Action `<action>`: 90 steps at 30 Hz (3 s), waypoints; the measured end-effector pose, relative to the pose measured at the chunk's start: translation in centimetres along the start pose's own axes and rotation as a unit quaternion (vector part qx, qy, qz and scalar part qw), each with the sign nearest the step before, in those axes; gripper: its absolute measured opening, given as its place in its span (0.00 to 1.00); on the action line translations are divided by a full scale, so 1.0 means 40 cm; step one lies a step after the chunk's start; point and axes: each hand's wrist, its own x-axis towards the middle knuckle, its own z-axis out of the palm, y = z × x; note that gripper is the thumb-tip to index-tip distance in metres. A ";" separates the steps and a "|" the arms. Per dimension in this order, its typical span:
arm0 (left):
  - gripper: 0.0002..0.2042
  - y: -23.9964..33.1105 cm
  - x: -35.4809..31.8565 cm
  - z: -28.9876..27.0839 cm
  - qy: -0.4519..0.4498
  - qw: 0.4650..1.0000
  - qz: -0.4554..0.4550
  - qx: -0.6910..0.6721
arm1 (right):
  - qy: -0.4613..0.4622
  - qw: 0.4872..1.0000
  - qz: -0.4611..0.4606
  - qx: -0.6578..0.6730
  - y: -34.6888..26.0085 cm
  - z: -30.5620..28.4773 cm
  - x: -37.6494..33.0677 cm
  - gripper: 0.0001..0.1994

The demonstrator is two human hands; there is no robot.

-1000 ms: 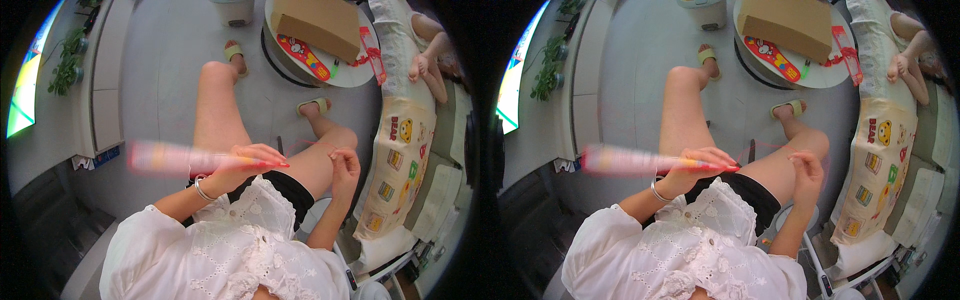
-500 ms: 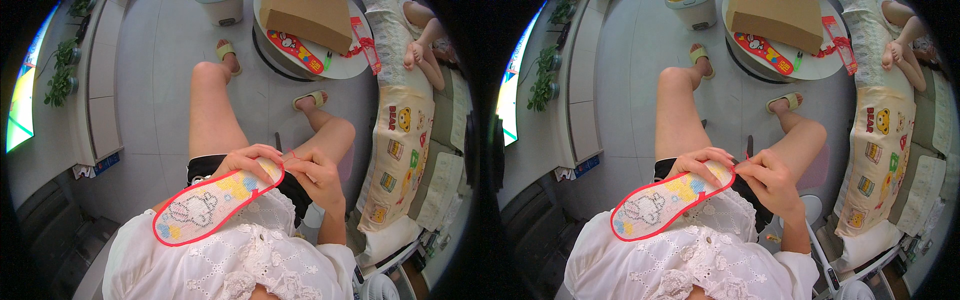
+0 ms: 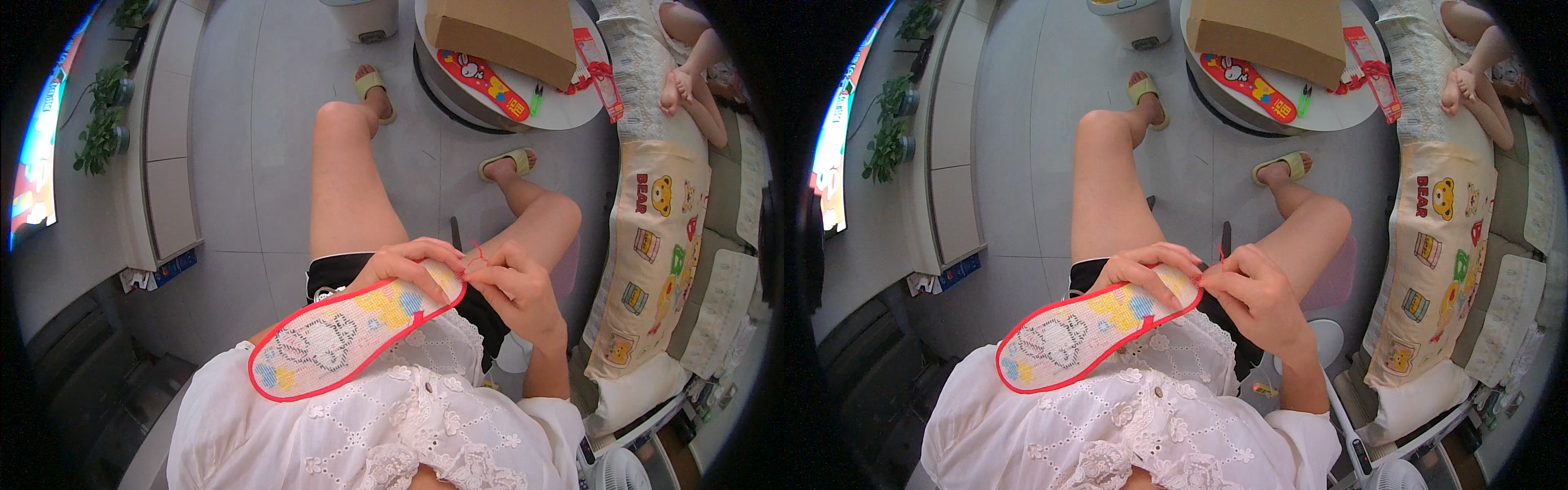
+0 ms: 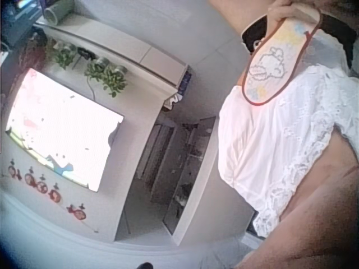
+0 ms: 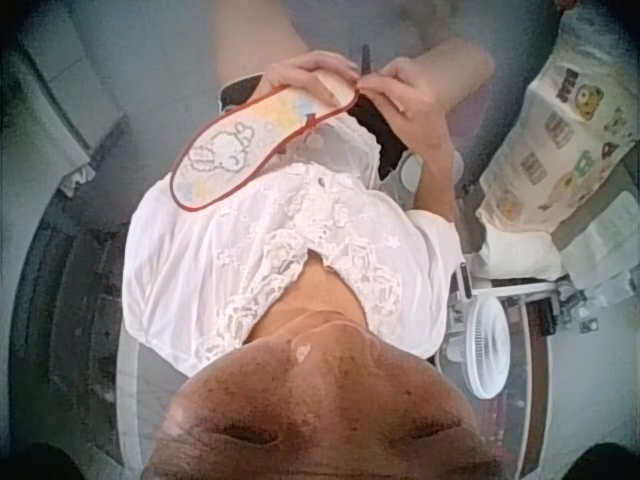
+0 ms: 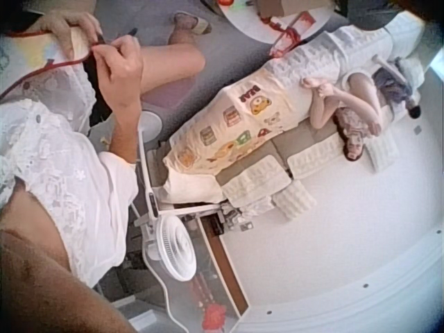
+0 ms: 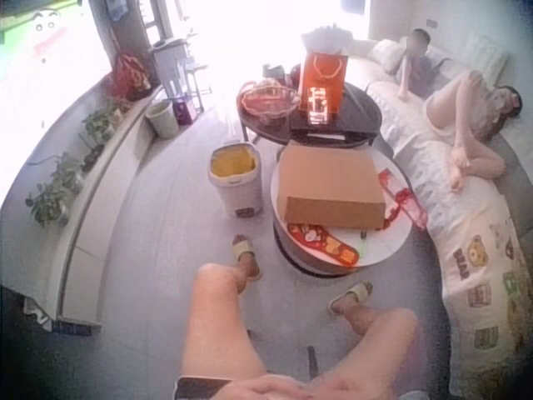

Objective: The person sews a red cartoon-patterned slipper sole using a needle and red thread. They repeatedly insert the needle through the sole and pull the thread to stitch the edges while seated on the floor.

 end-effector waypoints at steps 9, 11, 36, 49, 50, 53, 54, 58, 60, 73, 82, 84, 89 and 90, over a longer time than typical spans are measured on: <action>0.21 -0.015 -0.009 0.000 -0.054 0.990 -0.066 -0.116 | -0.101 0.989 -0.076 -0.082 -0.008 -0.021 0.010 0.08; 0.23 -0.023 -0.012 -0.012 -0.077 0.986 -0.083 -0.125 | -0.143 0.985 -0.089 -0.028 0.005 -0.029 0.021 0.09; 0.15 0.024 0.035 0.086 0.351 0.894 -0.259 -0.098 | 0.135 0.987 -0.018 -0.086 0.017 0.095 -0.004 0.08; 0.07 0.017 0.035 0.073 0.306 0.911 -0.206 0.183 | 0.258 0.960 -0.106 -0.028 0.008 0.132 0.010 0.06; 0.06 0.023 0.035 0.067 0.314 0.905 -0.199 0.205 | 0.261 0.958 -0.093 0.079 0.009 0.151 -0.004 0.06; 0.05 0.017 0.019 0.042 0.368 0.889 -0.161 0.219 | 0.239 0.954 0.006 0.182 0.012 0.141 -0.037 0.03; 0.05 0.026 0.021 0.032 0.374 0.878 -0.145 0.262 | 0.269 0.957 0.023 0.109 0.017 0.127 -0.042 0.02; 0.06 0.040 0.018 -0.002 0.428 0.822 -0.129 0.354 | 0.354 0.923 0.112 -0.102 0.071 0.021 -0.118 0.02; 0.08 0.051 0.024 -0.010 0.438 0.846 -0.159 0.259 | 0.391 0.902 0.162 -0.087 0.072 -0.017 -0.133 0.02; 0.06 0.034 0.021 0.025 0.423 0.872 -0.203 0.142 | 0.226 0.970 0.047 -0.078 -0.006 0.142 0.078 0.09; 0.05 0.047 0.029 0.031 0.421 0.876 -0.188 0.141 | 0.202 0.974 0.044 -0.087 0.001 0.161 0.092 0.08; 0.05 0.049 0.028 0.031 0.419 0.876 -0.189 0.147 | 0.198 0.975 0.046 -0.087 0.000 0.161 0.091 0.08; 0.06 0.042 0.024 0.029 0.415 0.877 -0.187 0.155 | 0.191 0.976 0.053 -0.086 0.001 0.160 0.089 0.07; 0.06 0.043 0.022 0.028 0.415 0.877 -0.192 0.149 | 0.189 0.977 0.053 -0.083 0.000 0.160 0.089 0.07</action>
